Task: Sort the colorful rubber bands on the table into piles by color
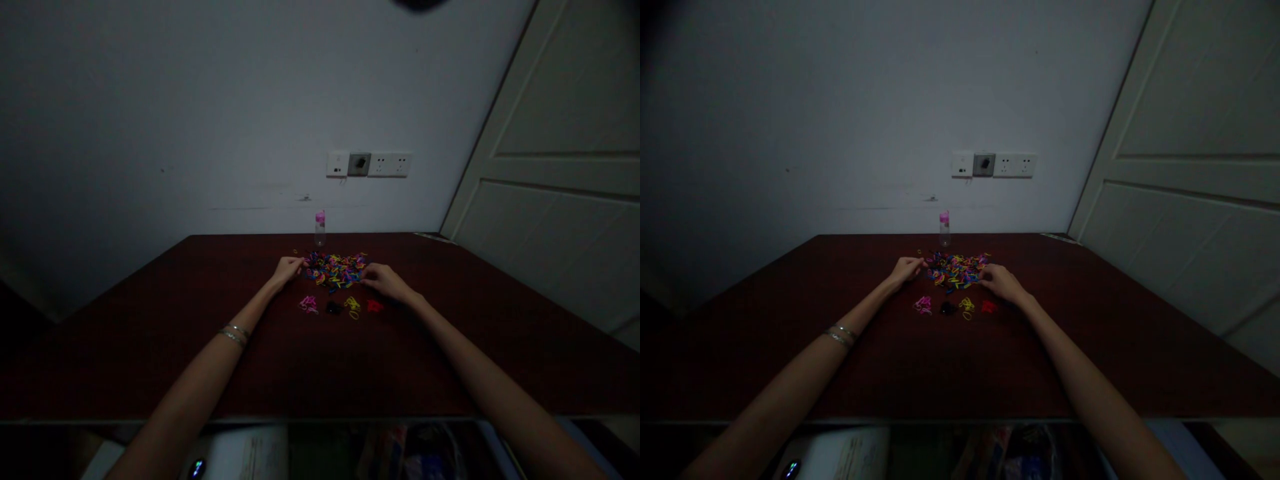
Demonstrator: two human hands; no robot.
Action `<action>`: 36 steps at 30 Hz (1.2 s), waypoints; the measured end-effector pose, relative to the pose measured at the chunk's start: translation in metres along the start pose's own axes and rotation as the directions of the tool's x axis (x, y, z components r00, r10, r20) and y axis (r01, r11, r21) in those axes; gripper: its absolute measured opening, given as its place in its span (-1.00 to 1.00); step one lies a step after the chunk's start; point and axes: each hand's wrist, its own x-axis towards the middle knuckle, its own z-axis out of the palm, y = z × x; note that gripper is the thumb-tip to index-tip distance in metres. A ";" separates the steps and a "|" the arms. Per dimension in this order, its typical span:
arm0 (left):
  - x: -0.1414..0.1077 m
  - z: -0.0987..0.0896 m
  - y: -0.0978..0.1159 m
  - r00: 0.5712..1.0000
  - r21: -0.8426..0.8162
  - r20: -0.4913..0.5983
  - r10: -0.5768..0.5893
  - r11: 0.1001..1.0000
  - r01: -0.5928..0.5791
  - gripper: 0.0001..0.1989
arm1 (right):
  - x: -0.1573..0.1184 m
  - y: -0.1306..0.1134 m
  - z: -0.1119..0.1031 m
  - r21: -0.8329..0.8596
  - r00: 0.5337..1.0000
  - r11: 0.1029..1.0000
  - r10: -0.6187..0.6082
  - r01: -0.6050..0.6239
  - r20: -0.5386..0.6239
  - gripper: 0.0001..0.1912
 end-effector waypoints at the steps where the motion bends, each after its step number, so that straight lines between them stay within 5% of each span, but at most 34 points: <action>1: 0.000 0.000 0.000 1.000 0.001 0.002 0.000 1.000 0.000 -0.64 | 0.001 0.001 0.001 0.002 1.000 1.000 -0.003 0.003 -0.002 -0.89; 30: -0.007 0.003 0.005 1.000 0.018 -0.006 0.010 1.000 -0.010 -0.66 | 0.001 0.006 0.000 0.086 0.999 0.996 0.017 -0.021 0.050 -0.85; 36: -0.006 0.011 0.015 0.989 0.076 0.002 0.148 0.986 -0.148 -0.69 | 0.000 -0.001 -0.004 0.143 0.999 0.989 0.034 -0.037 0.025 -0.83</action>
